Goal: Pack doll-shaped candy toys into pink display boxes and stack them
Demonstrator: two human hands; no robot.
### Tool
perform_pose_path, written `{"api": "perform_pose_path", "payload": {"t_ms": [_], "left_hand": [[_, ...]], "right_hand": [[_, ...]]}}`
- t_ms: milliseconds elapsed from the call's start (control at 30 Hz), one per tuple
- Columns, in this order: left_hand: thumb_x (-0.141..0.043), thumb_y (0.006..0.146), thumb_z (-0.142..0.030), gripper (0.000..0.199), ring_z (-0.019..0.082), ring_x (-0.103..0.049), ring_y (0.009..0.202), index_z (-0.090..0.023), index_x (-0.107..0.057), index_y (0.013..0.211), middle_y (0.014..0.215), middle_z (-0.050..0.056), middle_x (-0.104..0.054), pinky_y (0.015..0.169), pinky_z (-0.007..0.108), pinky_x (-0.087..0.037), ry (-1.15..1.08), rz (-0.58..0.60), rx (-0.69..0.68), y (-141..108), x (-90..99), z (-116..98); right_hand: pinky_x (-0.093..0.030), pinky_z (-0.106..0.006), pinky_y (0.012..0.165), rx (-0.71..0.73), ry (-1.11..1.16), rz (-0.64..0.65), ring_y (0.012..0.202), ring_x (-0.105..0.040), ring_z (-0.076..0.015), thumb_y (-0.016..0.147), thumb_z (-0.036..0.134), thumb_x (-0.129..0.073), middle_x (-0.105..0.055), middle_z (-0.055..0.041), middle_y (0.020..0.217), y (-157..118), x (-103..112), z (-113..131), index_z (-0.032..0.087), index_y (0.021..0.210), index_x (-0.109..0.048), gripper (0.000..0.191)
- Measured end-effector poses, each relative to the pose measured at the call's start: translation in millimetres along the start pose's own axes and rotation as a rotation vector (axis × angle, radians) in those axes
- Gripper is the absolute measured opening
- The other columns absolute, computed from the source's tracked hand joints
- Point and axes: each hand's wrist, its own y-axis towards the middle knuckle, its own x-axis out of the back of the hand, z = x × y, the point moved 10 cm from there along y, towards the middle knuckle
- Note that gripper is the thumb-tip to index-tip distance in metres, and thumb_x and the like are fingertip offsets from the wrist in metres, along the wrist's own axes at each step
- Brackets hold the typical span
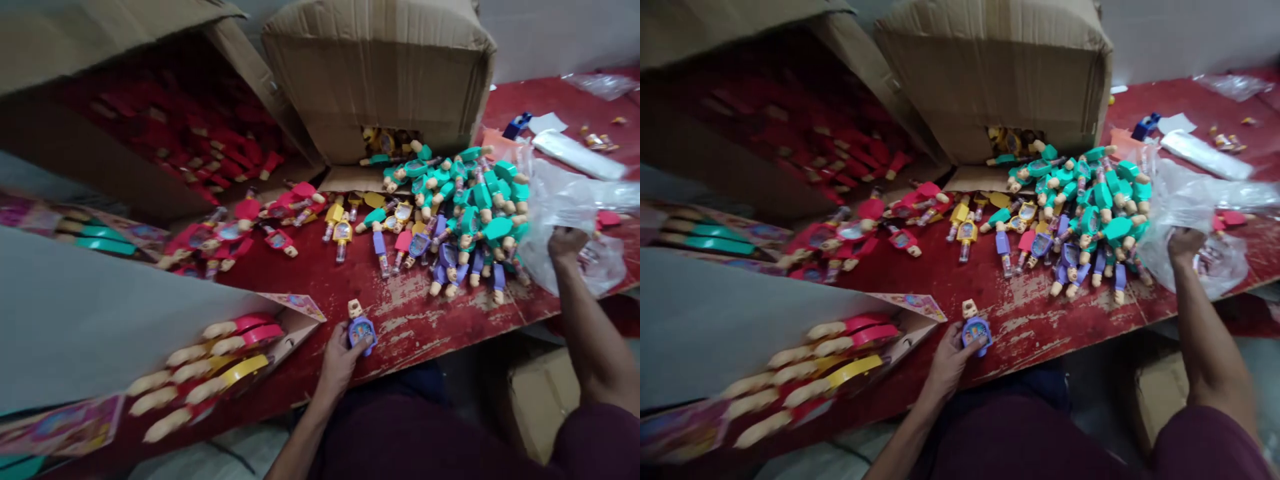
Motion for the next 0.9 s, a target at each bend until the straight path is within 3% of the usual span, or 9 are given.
{"api": "perform_pose_path", "payload": {"t_ms": [33,100,200,267,367,500,633,767,900], "left_hand": [[-0.094,0.053,-0.039,0.065,0.017,-0.068,0.08,-0.018,-0.058,0.102,0.089,0.0,-0.072,0.077,0.028,-0.053,-0.012,0.022,0.01,-4.1,-2.9,-0.6],[-0.095,0.053,-0.039,0.066,0.017,-0.068,0.081,-0.017,-0.059,0.104,0.092,0.001,-0.073,0.077,0.027,-0.053,-0.026,0.073,0.027,-12.1,-8.9,-1.1],[-0.097,0.051,-0.035,0.07,0.016,-0.067,0.081,-0.016,-0.062,0.108,0.093,0.001,-0.073,0.076,0.026,-0.053,-0.067,0.134,0.043,-24.9,-17.1,-4.2],[-0.096,0.054,-0.035,0.066,0.015,-0.067,0.081,-0.016,-0.063,0.107,0.092,0.001,-0.073,0.076,0.025,-0.054,-0.128,0.168,0.049,-36.0,-23.6,-10.3],[-0.093,0.061,-0.036,0.054,0.015,-0.066,0.08,-0.016,-0.064,0.101,0.089,0.001,-0.07,0.078,0.027,-0.055,-0.245,0.236,0.029,-55.3,-34.1,-27.2],[-0.091,0.067,-0.035,0.046,0.016,-0.066,0.082,-0.016,-0.063,0.098,0.09,0.002,-0.069,0.082,0.031,-0.057,-0.336,0.281,-0.085,-75.9,-31.8,-56.1],[-0.089,0.071,-0.033,0.054,0.016,-0.065,0.085,-0.02,-0.059,0.113,0.097,0.001,-0.065,0.086,0.033,-0.058,-0.407,0.222,-0.216,-89.4,-2.6,-78.5],[-0.093,0.066,-0.031,0.083,0.015,-0.063,0.099,-0.032,-0.049,0.136,0.119,0.001,-0.058,0.091,0.027,-0.055,-0.417,-0.002,-0.401,-103.5,47.3,-96.1],[-0.093,0.068,-0.033,0.07,0.013,-0.061,0.089,-0.03,-0.057,0.128,0.102,-0.002,-0.058,0.085,0.026,-0.054,-0.462,-0.098,-0.44,-115.0,69.0,-94.2]], "right_hand": [[-0.054,-0.029,0.083,-0.002,-0.031,-0.171,0.074,-0.061,-0.0103,0.107,0.034,-0.049,-0.071,-0.0045,0.089,-7.7,32.9,1.0,0.012,0.083,-0.068,0.038],[-0.049,-0.02,0.067,-0.008,-0.083,-0.49,0.068,-0.059,-0.0084,0.095,0.023,-0.07,-0.062,0.0039,0.078,-40.8,86.3,7.5,0.02,0.077,-0.058,0.022],[-0.049,-0.024,0.064,-0.086,-0.061,-0.655,0.061,-0.056,-0.0099,0.1,0.033,-0.06,-0.058,0.0055,0.072,-104.4,104.2,22.9,0.022,0.083,-0.055,0.02],[-0.049,-0.026,0.058,-0.22,0.086,-0.541,0.059,-0.058,-0.0117,0.098,0.05,-0.061,-0.062,0.0034,0.077,-141.2,74.5,33.3,0.023,0.092,-0.059,0.028],[-0.049,-0.027,0.058,-0.407,0.382,-0.196,0.067,-0.062,-0.0134,0.091,0.059,-0.068,-0.069,-0.0014,0.093,-188.2,-10.0,67.7,0.027,0.108,-0.065,0.036],[-0.05,-0.032,0.059,-0.459,0.426,0.147,0.069,-0.06,-0.0171,0.094,0.062,-0.061,-0.071,-0.0062,0.093,-228.3,-99.5,129.4,0.028,0.117,-0.066,0.041],[-0.049,-0.035,0.058,-0.49,0.415,0.349,0.064,-0.06,-0.0191,0.09,0.07,-0.062,-0.072,-0.0079,0.084,-243.0,-154.3,157.9,0.025,0.111,-0.066,0.05],[-0.048,-0.034,0.057,-0.528,0.42,0.501,0.064,-0.059,-0.0189,0.091,0.069,-0.061,-0.073,-0.0079,0.084,-254.7,-196.1,168.0,0.024,0.103,-0.068,0.046],[-0.045,-0.03,0.056,-0.526,0.399,0.606,0.065,-0.057,-0.0164,0.094,0.065,-0.061,-0.072,-0.0076,0.092,-278.4,-238.4,173.2,0.023,0.112,-0.069,0.046]]}}
